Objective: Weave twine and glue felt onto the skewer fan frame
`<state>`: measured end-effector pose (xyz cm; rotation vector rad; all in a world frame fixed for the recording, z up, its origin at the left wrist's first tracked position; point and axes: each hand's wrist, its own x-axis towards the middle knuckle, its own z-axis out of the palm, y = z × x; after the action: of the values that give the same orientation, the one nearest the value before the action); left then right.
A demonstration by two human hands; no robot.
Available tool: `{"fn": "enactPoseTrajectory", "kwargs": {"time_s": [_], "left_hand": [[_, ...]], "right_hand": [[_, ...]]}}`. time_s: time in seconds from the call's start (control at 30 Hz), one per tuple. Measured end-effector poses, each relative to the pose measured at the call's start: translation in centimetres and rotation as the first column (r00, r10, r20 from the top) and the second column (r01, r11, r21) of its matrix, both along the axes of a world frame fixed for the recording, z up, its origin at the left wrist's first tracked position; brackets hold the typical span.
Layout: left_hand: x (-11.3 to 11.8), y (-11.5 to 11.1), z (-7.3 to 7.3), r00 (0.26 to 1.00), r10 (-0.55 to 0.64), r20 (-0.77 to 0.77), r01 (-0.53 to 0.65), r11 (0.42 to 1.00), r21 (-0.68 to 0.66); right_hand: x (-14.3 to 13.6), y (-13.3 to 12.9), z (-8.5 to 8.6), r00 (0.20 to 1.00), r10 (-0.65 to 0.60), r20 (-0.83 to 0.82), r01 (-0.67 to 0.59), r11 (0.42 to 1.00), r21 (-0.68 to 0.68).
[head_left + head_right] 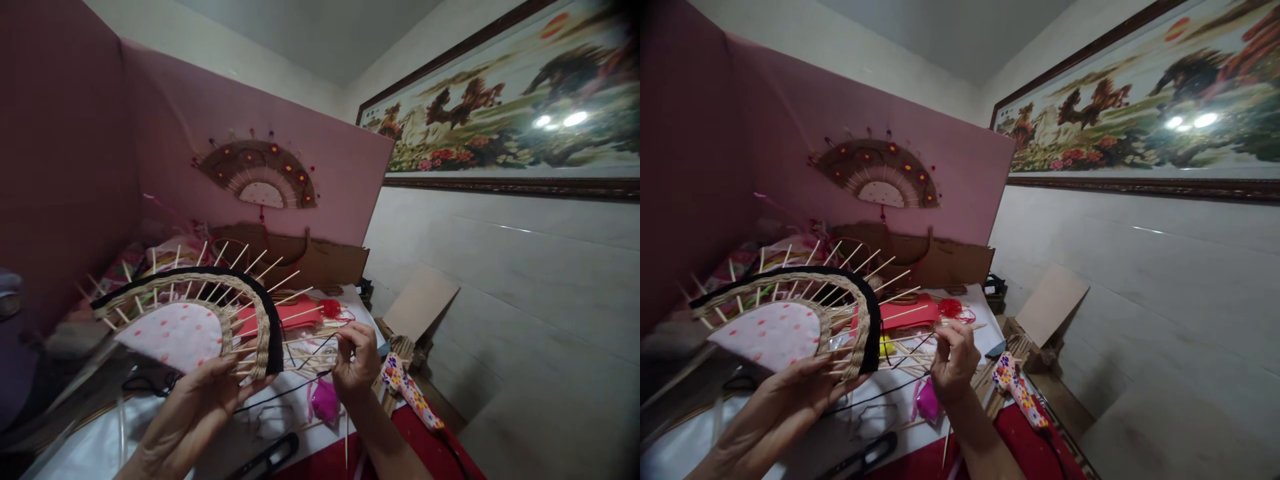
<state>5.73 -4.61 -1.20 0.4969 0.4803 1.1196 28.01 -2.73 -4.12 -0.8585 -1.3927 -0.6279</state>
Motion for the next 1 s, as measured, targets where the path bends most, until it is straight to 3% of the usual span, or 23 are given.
{"fn": "enactPoseTrajectory", "kwargs": {"time_s": [0.1, 0.17, 0.3, 0.43, 0.57, 0.73, 0.83, 1.0], "left_hand": [[-0.1, 0.3, -0.1, 0.998, -0.056, -0.010, 0.056, 0.998, 0.014], [-0.2, 0.3, -0.2, 0.996, -0.084, -0.031, 0.084, 0.996, 0.006], [-0.3, 0.2, 0.0, 0.994, -0.110, -0.024, 0.110, 0.994, 0.004], [-0.2, -0.1, 0.2, 0.995, -0.097, -0.030, 0.097, 0.995, 0.008], [0.0, -0.3, 0.1, 0.993, -0.116, -0.037, 0.116, 0.993, 0.007], [0.3, -0.4, -0.5, 0.988, -0.155, -0.006, 0.155, 0.988, 0.017], [0.4, -0.3, -0.8, 0.982, -0.185, 0.024, 0.185, 0.983, 0.009], [0.5, -0.4, -1.0, 0.969, -0.243, 0.033, 0.243, 0.970, 0.016]], "right_hand": [[0.5, 0.0, 0.6, 0.998, 0.058, 0.031, -0.056, 0.997, -0.055], [0.7, 0.2, 0.8, 0.986, 0.169, -0.012, -0.168, 0.967, -0.193], [0.3, 0.6, 0.5, 0.939, 0.317, -0.134, -0.342, 0.817, -0.465], [-1.1, 0.3, -0.4, 0.918, 0.371, -0.140, -0.383, 0.739, -0.554], [-2.4, -0.3, -1.0, 0.870, 0.421, -0.256, -0.479, 0.603, -0.638], [-3.5, 0.0, -1.5, 0.731, 0.393, -0.558, -0.682, 0.434, -0.588], [-4.4, 0.2, -1.8, 0.646, 0.397, -0.652, -0.763, 0.364, -0.534], [-5.6, 0.5, -2.2, 0.400, 0.292, -0.869, -0.916, 0.160, -0.368]]}}
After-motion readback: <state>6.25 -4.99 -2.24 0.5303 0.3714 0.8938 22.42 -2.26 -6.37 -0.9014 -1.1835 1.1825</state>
